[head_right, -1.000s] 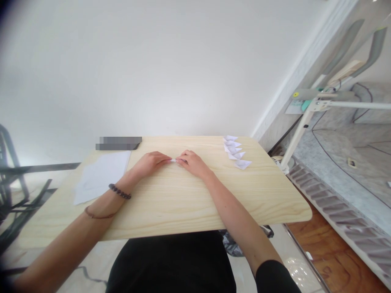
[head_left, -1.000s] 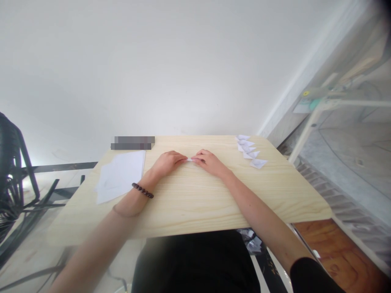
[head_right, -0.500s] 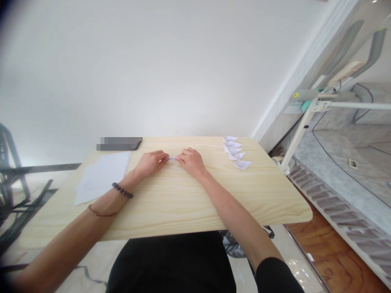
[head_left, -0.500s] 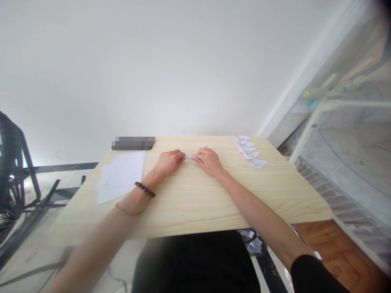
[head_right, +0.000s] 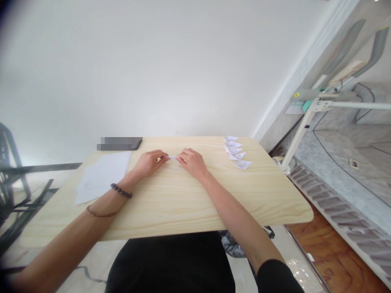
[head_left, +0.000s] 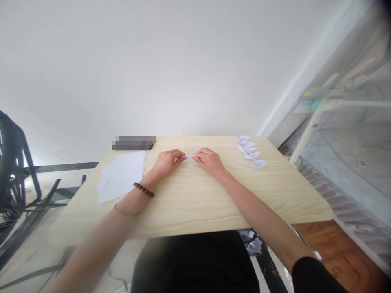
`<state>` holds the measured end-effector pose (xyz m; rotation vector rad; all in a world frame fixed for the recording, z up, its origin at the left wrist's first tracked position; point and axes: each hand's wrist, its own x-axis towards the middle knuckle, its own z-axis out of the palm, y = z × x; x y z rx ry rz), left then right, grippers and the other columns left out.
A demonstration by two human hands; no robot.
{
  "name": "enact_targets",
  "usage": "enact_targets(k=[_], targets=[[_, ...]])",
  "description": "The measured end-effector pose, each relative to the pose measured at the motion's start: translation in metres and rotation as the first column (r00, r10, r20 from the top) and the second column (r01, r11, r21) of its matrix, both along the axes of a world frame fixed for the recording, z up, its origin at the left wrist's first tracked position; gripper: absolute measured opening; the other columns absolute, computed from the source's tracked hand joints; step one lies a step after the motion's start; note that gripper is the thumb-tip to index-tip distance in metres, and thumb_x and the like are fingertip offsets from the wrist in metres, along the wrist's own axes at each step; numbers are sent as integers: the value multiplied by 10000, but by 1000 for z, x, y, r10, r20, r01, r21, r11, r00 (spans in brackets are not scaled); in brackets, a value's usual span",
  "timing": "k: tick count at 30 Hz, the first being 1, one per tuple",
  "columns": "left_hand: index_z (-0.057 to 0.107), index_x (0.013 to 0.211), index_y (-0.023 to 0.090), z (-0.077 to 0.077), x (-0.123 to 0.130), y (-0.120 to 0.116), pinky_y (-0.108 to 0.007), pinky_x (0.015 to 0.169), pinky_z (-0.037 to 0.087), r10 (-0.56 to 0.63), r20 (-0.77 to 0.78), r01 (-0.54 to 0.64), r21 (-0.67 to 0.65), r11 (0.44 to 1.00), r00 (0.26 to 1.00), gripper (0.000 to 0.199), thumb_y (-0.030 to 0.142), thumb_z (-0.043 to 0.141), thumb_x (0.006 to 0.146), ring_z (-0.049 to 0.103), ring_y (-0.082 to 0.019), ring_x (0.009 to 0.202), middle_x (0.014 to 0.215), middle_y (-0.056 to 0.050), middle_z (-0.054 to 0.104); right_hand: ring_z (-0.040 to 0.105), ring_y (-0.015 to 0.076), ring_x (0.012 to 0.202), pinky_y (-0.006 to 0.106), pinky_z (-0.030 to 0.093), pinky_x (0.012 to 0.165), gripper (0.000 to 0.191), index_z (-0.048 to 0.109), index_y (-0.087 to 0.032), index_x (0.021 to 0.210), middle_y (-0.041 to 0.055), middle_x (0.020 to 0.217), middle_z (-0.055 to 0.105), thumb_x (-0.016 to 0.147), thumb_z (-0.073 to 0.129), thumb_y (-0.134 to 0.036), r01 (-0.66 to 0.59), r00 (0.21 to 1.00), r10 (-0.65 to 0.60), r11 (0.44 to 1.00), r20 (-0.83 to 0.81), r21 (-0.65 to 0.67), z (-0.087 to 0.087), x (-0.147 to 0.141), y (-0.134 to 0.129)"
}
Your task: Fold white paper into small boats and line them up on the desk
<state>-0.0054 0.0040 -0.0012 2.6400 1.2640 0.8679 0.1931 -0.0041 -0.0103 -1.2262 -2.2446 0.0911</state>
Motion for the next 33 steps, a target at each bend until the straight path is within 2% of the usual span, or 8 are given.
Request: enact_targets(k=[5, 12, 16, 19, 23, 25, 28, 33], targets=[[588, 888, 201, -2, -1, 1, -234, 623, 392, 71, 72, -69, -33, 997, 995, 286, 391, 382, 835, 542, -123, 644, 856, -26, 632, 503, 134, 915, 246, 365, 791, 288, 578, -235, 998, 24, 959, 604, 865, 338, -324, -5, 996, 1, 999, -88, -52, 2, 2, -2], [625, 895, 182, -2, -2, 4, -256, 663, 440, -69, 193, 89, -94, 992, 979, 274, 329, 409, 815, 561, -144, 759, 917, -59, 631, 532, 103, 731, 216, 387, 668, 304, 604, -191, 962, 33, 864, 618, 848, 361, -333, -69, 968, 32, 988, -250, -139, -4, 3, 3], [646, 845, 171, -6, -2, 7, -263, 674, 458, -90, 270, 126, -117, 985, 959, 225, 227, 443, 764, 564, -151, 817, 957, -69, 619, 516, 92, 677, 214, 398, 644, 251, 616, -173, 928, 41, 849, 609, 804, 443, -306, -78, 950, 28, 985, -310, -152, -8, 4, 7], [634, 892, 165, -7, -3, 6, -257, 679, 455, -107, 238, 148, -161, 976, 965, 247, 175, 455, 723, 560, -143, 791, 976, -63, 609, 512, 86, 657, 216, 406, 640, 221, 616, -176, 922, 36, 859, 605, 767, 499, -281, -101, 947, 42, 980, -318, -171, -11, 6, 9], [503, 1142, 183, -4, -3, 1, -271, 695, 443, -118, 102, 139, -224, 965, 988, 457, 164, 478, 687, 547, -146, 756, 987, -58, 593, 517, 90, 682, 216, 409, 646, 216, 617, -175, 925, 35, 840, 603, 779, 492, -273, -99, 939, 45, 985, -341, -142, -12, 6, 9], [450, 1196, 189, -3, -3, -1, -279, 714, 436, -111, 63, 123, -230, 965, 992, 510, 176, 484, 687, 545, -160, 790, 1010, -63, 582, 513, 90, 673, 219, 411, 652, 207, 621, -179, 913, 31, 826, 598, 783, 492, -273, -87, 942, 42, 988, -333, -124, -11, 6, 8], [506, 1134, 191, -3, -2, -1, -281, 739, 424, -94, 57, 104, -210, 972, 994, 401, 258, 472, 740, 541, -179, 846, 984, -60, 593, 510, 89, 670, 217, 411, 657, 187, 628, -184, 880, 27, 822, 585, 788, 488, -270, -79, 948, 49, 993, -313, -86, -9, 4, 6], [606, 918, 176, -7, -2, 4, -263, 716, 419, -87, 40, 93, -172, 981, 995, 276, 332, 404, 811, 554, -161, 773, 854, -47, 618, 519, 89, 672, 207, 408, 641, 186, 624, -176, 848, 30, 841, 584, 781, 499, -296, -109, 953, 81, 991, -293, -82, -11, 2, 5]])
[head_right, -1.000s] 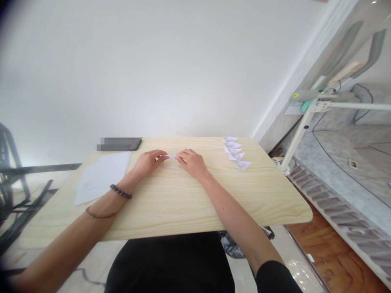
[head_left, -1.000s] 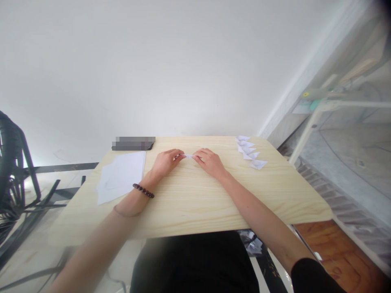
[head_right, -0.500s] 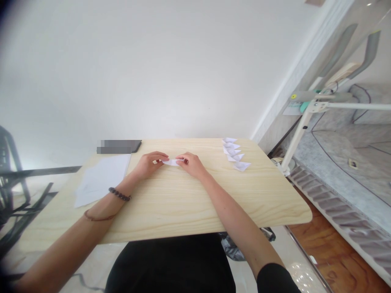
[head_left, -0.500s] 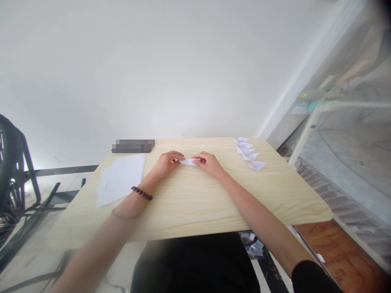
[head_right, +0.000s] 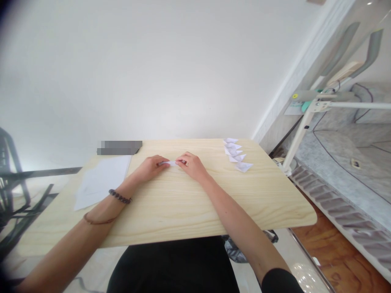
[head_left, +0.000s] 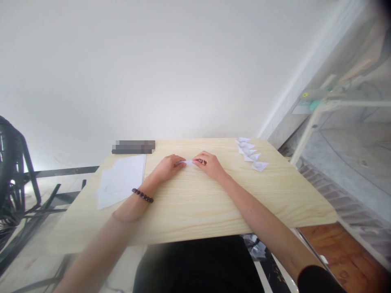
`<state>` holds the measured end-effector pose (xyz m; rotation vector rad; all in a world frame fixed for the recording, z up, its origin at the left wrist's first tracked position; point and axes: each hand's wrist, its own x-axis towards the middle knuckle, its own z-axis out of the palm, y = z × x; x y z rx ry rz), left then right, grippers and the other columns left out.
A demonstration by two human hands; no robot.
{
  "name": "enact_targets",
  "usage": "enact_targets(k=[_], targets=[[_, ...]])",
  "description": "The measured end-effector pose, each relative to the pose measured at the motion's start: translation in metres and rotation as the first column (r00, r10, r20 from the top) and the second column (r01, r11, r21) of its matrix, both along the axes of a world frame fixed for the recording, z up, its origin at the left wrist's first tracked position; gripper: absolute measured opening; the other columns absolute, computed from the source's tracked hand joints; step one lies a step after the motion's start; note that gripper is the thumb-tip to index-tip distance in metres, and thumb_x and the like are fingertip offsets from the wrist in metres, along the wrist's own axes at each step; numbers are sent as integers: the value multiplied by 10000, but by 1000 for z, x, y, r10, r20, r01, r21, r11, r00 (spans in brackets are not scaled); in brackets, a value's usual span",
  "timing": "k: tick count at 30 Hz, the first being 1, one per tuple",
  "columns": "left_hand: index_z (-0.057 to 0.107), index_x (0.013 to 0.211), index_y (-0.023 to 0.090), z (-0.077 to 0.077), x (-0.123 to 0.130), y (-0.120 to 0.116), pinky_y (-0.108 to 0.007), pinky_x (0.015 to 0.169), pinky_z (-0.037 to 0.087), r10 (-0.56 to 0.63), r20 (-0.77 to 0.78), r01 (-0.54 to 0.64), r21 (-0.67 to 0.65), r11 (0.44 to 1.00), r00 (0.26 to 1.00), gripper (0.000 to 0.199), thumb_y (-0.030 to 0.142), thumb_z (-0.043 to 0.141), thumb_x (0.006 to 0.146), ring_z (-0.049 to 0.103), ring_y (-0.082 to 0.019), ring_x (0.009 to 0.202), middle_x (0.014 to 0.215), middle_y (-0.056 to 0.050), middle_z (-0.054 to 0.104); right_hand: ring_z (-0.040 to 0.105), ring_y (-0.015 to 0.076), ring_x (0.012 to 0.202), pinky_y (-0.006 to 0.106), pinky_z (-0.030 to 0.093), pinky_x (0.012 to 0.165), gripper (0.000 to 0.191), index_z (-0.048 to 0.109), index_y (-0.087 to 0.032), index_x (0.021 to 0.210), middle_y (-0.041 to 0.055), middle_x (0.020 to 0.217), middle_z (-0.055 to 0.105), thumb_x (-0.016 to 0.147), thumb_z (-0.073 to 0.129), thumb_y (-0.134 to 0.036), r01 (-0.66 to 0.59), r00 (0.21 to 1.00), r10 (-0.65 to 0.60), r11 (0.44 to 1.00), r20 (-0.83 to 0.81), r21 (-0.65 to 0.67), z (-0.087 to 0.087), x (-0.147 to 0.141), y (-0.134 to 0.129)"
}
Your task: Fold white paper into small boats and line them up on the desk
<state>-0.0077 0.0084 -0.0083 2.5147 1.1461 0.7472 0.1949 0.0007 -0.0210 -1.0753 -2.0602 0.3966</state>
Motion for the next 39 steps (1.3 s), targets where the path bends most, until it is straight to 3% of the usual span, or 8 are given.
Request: enact_targets(k=[7, 19, 39], targets=[[576, 887, 170, -3, 1, 2, -261, 692, 416, 25, -76, -19, 69, 997, 997, 233, 297, 394, 821, 541, -158, 767, 832, -45, 603, 523, 100, 676, 216, 381, 652, 186, 636, -177, 839, 24, 792, 624, 786, 499, -292, 13, 995, -10, 1000, 101, -27, -4, -2, 1], [570, 885, 180, 0, 2, 0, -266, 680, 410, 67, -148, -50, 112, 992, 987, 224, 282, 379, 831, 541, -161, 774, 841, -39, 605, 526, 103, 653, 216, 369, 632, 192, 652, -187, 787, 19, 757, 635, 777, 514, -321, 56, 991, -56, 998, 118, 3, -5, -3, 2], [569, 885, 195, -2, 4, 0, -282, 693, 409, 124, -111, -114, 99, 989, 986, 222, 305, 392, 808, 538, -172, 789, 834, -39, 598, 511, 104, 677, 222, 375, 655, 166, 626, -176, 832, 25, 784, 597, 784, 504, -278, 58, 992, -57, 998, 110, -8, -10, -2, 9]])
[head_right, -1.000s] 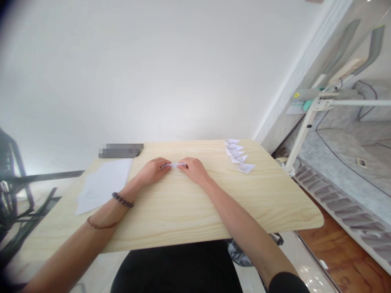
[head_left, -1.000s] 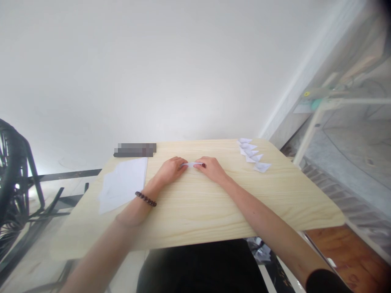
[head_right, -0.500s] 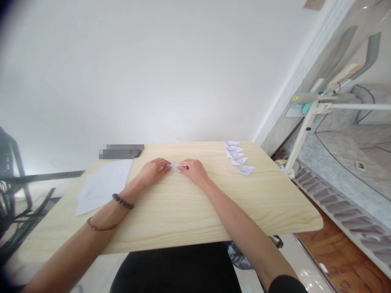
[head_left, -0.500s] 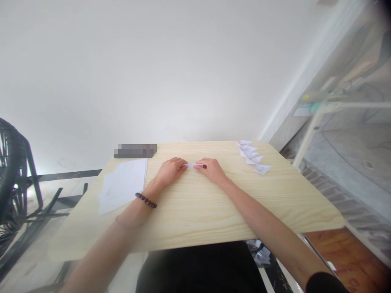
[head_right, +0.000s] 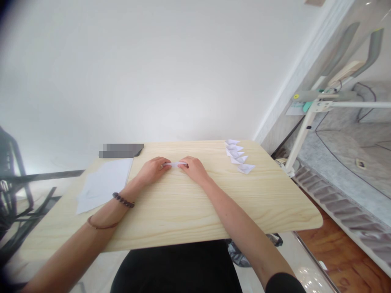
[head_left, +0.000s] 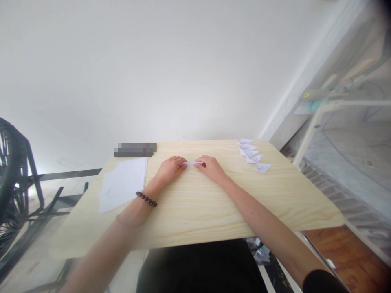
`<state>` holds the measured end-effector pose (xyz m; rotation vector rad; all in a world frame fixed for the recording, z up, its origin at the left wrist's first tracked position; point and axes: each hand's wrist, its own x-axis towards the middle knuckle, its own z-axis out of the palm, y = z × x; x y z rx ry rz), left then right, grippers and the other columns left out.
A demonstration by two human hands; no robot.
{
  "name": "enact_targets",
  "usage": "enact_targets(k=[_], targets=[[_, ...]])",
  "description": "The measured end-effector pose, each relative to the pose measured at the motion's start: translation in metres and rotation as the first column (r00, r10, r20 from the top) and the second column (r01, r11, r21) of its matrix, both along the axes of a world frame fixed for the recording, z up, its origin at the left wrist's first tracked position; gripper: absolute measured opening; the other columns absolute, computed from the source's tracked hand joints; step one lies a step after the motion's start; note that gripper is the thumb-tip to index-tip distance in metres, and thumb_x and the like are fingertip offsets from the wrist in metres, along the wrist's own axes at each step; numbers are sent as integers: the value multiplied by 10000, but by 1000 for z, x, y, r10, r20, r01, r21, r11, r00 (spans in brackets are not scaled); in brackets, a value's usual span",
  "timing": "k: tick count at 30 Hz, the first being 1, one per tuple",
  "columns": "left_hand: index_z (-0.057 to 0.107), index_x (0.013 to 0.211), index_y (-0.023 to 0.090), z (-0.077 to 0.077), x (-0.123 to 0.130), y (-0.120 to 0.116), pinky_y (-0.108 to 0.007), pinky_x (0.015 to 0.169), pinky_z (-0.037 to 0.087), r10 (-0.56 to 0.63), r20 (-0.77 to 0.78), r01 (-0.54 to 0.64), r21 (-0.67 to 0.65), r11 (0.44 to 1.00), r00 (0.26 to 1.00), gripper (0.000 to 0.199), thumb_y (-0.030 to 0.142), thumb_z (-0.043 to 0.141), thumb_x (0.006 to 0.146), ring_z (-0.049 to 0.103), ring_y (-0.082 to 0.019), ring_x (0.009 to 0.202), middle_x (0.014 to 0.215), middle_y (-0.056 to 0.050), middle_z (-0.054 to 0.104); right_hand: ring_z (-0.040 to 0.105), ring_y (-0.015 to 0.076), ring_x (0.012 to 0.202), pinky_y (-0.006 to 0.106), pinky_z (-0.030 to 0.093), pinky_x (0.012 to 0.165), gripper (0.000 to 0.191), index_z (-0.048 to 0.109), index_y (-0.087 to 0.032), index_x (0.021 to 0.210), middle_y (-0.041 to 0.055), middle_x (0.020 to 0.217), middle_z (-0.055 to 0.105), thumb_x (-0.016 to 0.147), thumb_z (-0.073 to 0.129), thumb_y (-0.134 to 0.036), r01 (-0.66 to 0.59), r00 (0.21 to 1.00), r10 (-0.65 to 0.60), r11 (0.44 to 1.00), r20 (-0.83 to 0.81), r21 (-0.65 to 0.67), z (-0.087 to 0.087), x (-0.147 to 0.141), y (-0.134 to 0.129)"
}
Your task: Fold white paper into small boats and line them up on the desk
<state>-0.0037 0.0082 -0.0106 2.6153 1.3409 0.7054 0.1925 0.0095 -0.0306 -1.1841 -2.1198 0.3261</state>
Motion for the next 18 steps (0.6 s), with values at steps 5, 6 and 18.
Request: enact_targets(k=[5, 6, 18], targets=[[556, 891, 190, -5, 1, 8, -285, 696, 409, 27, 30, -27, 27, 999, 999, 215, 287, 381, 814, 529, -170, 770, 817, -39, 581, 501, 106, 709, 222, 372, 676, 146, 602, -170, 825, 31, 805, 563, 788, 493, -260, 24, 999, -25, 999, 49, 21, -2, -3, 6], [555, 889, 188, -6, 2, 10, -282, 689, 410, 22, 35, -23, 30, 999, 999, 212, 279, 378, 815, 527, -168, 768, 829, -42, 576, 499, 106, 713, 223, 370, 681, 144, 598, -170, 826, 31, 804, 559, 790, 489, -257, 25, 998, -26, 999, 59, 24, -2, -3, 7], [551, 887, 170, -10, 10, 24, -275, 661, 418, 28, 71, -30, 27, 999, 997, 222, 262, 361, 820, 528, -157, 733, 854, -54, 547, 488, 106, 692, 222, 354, 669, 156, 608, -155, 794, 29, 762, 565, 783, 500, -268, -10, 998, 8, 1000, 63, 23, 2, -3, 29]])
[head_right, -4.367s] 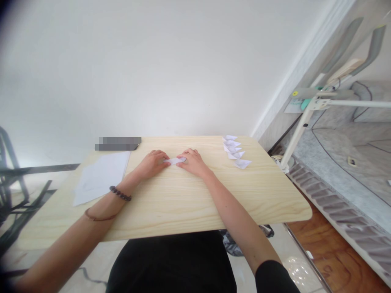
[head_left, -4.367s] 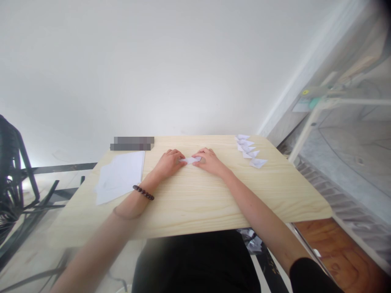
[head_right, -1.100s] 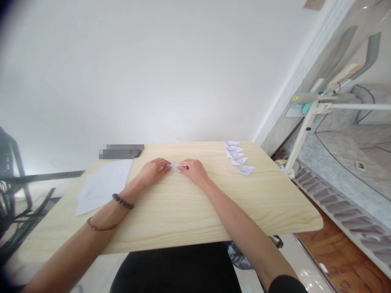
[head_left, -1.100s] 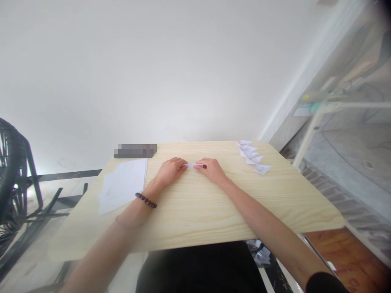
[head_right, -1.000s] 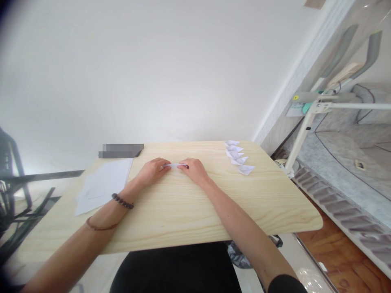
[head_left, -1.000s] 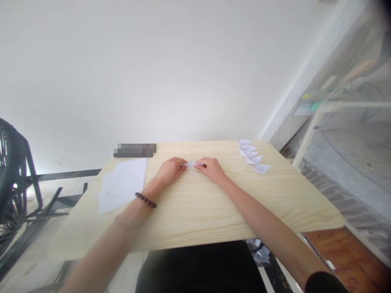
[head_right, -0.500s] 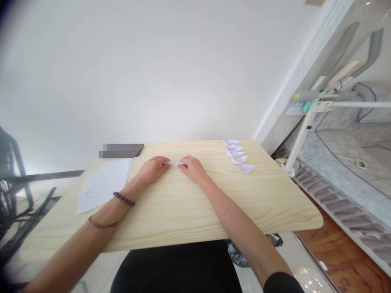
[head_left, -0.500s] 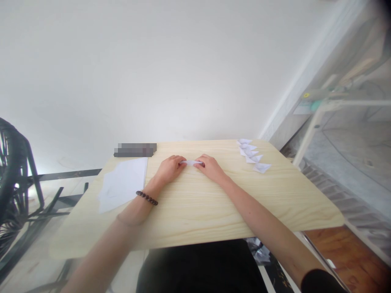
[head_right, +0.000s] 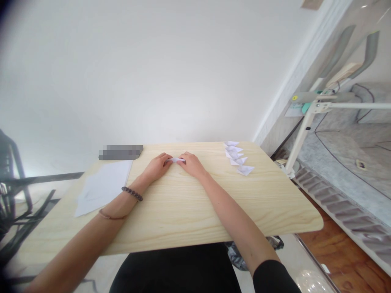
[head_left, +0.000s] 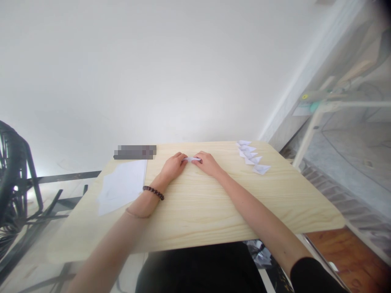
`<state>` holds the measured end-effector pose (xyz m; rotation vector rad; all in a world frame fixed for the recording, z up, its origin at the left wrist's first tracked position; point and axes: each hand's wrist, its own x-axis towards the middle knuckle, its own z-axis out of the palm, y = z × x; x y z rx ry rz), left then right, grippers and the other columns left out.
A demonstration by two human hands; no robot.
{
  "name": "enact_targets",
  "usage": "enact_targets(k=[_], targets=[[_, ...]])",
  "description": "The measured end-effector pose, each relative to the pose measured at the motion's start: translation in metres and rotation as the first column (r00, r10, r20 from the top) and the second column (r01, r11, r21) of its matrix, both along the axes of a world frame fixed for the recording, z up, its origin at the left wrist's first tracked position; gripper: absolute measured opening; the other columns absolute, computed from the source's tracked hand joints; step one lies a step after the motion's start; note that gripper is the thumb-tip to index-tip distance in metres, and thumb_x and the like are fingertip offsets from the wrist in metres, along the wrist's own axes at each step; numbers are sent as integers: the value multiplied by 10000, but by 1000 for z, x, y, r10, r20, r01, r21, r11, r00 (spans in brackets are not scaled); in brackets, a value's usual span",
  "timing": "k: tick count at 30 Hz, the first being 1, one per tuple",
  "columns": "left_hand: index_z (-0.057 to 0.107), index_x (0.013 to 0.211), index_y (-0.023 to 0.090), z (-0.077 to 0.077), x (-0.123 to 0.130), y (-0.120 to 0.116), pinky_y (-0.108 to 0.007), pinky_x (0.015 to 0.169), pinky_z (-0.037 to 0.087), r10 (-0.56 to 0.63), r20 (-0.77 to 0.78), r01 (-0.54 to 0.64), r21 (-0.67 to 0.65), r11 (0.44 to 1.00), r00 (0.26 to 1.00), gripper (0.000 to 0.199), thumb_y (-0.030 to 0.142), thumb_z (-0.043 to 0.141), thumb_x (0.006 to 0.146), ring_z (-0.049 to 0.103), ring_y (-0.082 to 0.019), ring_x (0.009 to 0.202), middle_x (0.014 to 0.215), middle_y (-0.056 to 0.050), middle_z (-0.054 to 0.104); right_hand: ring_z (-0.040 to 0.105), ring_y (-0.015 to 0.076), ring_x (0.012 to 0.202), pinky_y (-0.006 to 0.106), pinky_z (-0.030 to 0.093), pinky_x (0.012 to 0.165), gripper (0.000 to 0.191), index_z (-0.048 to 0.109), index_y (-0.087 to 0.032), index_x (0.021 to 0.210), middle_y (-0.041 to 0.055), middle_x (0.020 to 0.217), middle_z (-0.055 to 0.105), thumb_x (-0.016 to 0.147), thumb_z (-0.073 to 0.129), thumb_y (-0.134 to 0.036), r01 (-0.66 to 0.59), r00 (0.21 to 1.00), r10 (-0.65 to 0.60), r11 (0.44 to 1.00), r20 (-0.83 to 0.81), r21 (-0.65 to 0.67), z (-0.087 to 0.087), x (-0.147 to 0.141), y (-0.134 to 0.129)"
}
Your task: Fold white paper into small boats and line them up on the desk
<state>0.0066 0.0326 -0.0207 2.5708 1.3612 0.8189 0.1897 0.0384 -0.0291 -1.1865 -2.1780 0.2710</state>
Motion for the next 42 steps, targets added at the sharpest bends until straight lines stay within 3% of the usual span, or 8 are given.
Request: enact_targets(k=[8, 17, 23, 32, 36, 42], targets=[[579, 856, 185, 2, -7, -11, -290, 715, 411, -12, -57, 11, -22, 1000, 998, 208, 284, 403, 805, 543, -174, 788, 840, -52, 598, 503, 103, 706, 222, 358, 680, 162, 625, -161, 827, 30, 796, 584, 783, 499, -252, -80, 997, 80, 996, -14, -28, 1, 3, -11], [548, 926, 210, 5, -9, -20, -246, 633, 418, 58, 124, -46, -103, 994, 991, 212, 299, 405, 798, 536, -128, 656, 833, -8, 618, 482, 91, 617, 214, 365, 637, 146, 514, -188, 904, -9, 775, 584, 772, 467, -227, -61, 990, 50, 995, -135, -78, 5, 1, -21], [562, 870, 194, 7, -10, -18, -248, 644, 422, 21, 144, -4, -123, 992, 989, 175, 260, 441, 762, 520, -124, 647, 846, -15, 605, 492, 108, 730, 210, 376, 673, 170, 516, -174, 871, 26, 838, 557, 741, 415, -128, -104, 985, 103, 995, -137, 5, 7, 1, -21], [560, 802, 182, 6, -11, -15, -273, 694, 425, -1, 72, 5, -56, 998, 997, 130, 247, 465, 740, 533, -151, 737, 815, -29, 586, 482, 122, 745, 231, 365, 713, 92, 548, -165, 762, 33, 778, 538, 747, 459, -177, -25, 999, 28, 998, -36, 62, 7, 0, -22], [576, 824, 182, 5, -13, -14, -298, 742, 417, -21, 6, 21, -4, 1000, 1000, 159, 273, 473, 746, 529, -179, 814, 824, -42, 594, 487, 118, 708, 228, 363, 683, 204, 564, -164, 711, 34, 728, 536, 810, 410, -255, 59, 998, -59, 995, -4, 76, 7, 1, -22], [609, 845, 199, 10, -10, -18, -295, 771, 414, -81, -72, 81, 3, 997, 994, 219, 295, 417, 800, 532, -176, 861, 900, -48, 617, 507, 122, 752, 231, 378, 723, 115, 587, -187, 784, 27, 815, 557, 743, 480, -177, 104, 994, -105, 992, 10, 66, 5, 1, -22]])
